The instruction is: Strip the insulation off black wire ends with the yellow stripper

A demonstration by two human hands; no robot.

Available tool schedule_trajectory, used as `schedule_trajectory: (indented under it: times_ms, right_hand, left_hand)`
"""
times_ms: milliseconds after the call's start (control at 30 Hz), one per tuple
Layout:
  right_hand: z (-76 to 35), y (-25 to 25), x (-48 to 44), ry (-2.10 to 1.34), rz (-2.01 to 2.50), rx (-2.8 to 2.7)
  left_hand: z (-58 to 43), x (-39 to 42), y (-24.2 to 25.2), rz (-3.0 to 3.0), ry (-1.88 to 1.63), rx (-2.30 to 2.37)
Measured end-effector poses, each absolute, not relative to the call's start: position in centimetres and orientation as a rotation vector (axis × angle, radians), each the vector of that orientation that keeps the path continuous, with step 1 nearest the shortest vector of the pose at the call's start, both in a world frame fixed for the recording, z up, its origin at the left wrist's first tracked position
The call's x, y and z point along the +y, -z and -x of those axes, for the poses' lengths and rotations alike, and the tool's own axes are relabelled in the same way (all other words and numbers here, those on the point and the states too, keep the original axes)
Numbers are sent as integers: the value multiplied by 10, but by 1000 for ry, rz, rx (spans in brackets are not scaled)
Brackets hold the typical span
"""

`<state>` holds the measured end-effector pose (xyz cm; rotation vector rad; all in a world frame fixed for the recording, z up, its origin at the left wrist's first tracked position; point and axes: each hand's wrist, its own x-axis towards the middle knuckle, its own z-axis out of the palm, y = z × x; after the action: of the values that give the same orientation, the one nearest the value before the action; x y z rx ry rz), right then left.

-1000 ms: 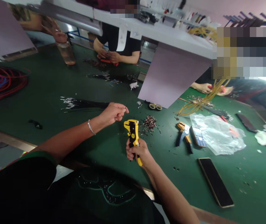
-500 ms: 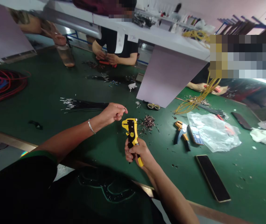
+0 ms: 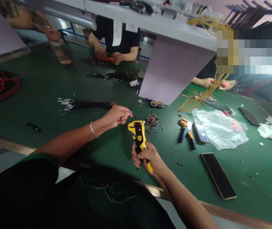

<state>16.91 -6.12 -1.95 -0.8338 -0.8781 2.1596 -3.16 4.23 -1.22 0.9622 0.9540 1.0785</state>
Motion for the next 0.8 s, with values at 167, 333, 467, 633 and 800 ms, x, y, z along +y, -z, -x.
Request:
schedule_trajectory:
  times_ms: [167,333,467,633,800]
  right_hand:
    - [-173,17,-62,-2121,867,-979]
    - [-177,-1,-63,-2221,844,-915]
    - [-173,-6,-61,-2303,791,-901]
    - [-173,1,-66,-2293,785,-1034]
    - [-192,-14,-73,-1896,900,-1521]
  left_hand:
    - [28,40,11,-960,-1064,952]
    - [28,38,9,-968,-1059,928]
    - [30,38,6,-988,-1082,930]
    - [36,41,4,-997,-1089,935]
    - [49,53,-3,-963,-1203,1032]
